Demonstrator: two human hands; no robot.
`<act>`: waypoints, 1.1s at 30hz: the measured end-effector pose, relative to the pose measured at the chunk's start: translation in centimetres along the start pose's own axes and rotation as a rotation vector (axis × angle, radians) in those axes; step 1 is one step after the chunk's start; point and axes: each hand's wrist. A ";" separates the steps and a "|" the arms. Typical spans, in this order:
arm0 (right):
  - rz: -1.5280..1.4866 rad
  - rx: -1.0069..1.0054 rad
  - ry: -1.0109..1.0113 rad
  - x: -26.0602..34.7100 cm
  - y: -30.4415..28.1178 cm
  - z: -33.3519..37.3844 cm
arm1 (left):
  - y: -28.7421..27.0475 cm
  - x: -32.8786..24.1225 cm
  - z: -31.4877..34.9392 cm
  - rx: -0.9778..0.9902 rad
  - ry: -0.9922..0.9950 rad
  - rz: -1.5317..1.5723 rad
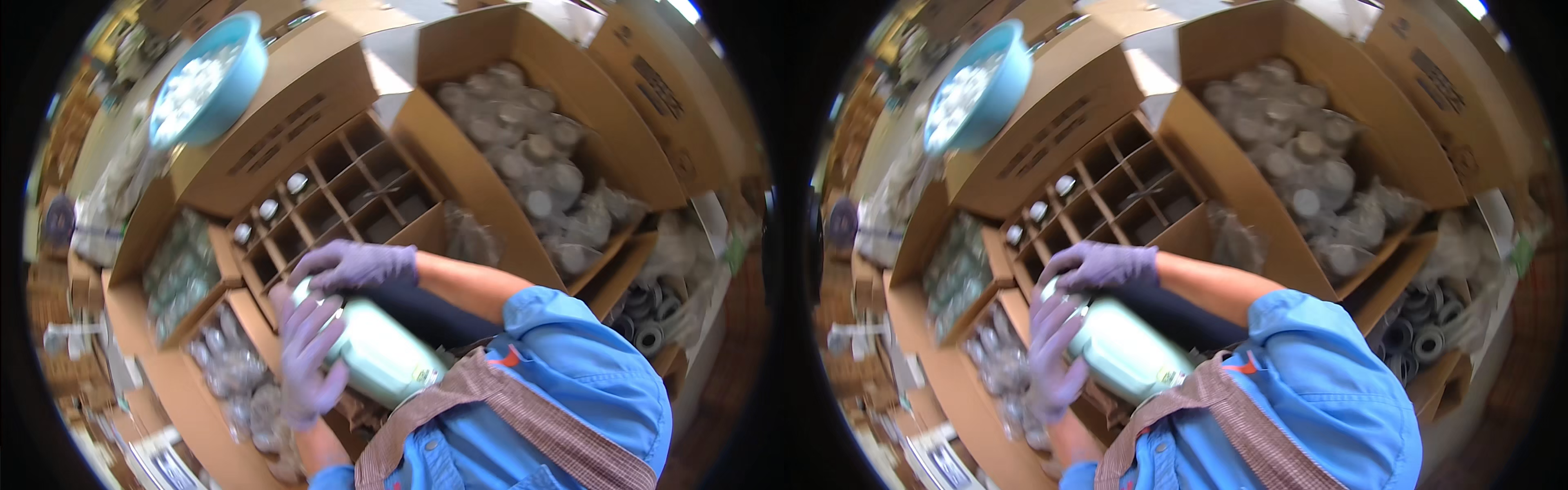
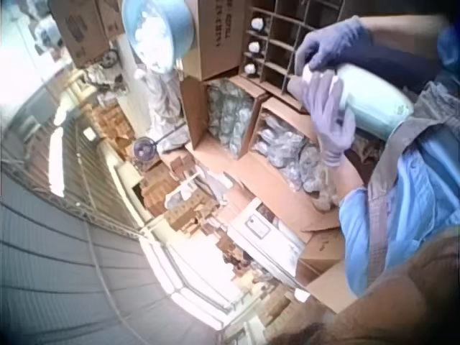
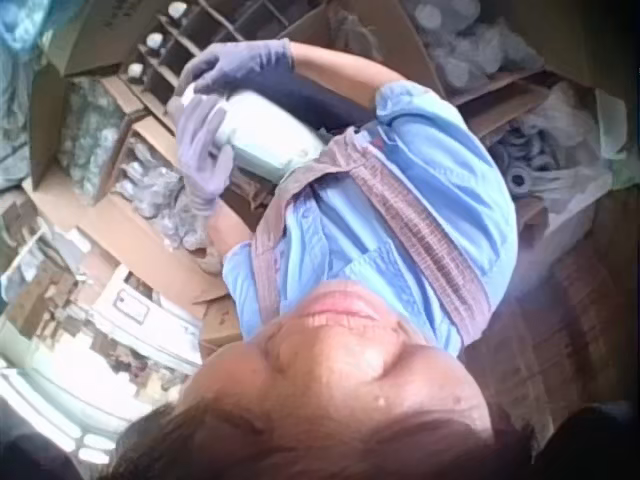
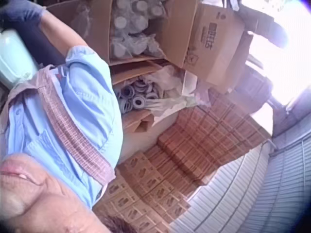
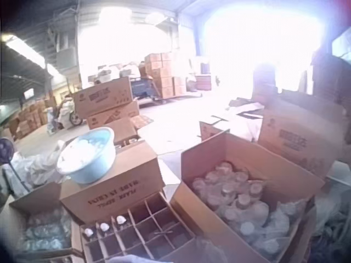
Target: The person assembles thermos flasks by inserting inner liners into outer shells, screwing on lids, and wrapping the finished units in plastic bags. They handle both white and green flasks, placing the wrapped items into cardboard boxes.
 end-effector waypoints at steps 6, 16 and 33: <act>1.077 -0.256 -0.376 5.7 5.3 -1.0 | -0.8 3.0 -0.4 -0.494 -0.488 0.113; 0.532 -0.377 -0.407 3.3 0.7 3.0 | 2.7 6.0 -1.0 -0.366 -0.506 0.469; 0.317 -0.989 0.161 -1.2 -5.5 17.3 | 3.0 5.8 -0.3 -0.455 -0.653 0.766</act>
Point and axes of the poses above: each hand's wrist, its own z-axis away from the middle knuckle, its own y-axis out of the palm, x = y × z, and after that the axes turned 13 degrees about -x, right-handed
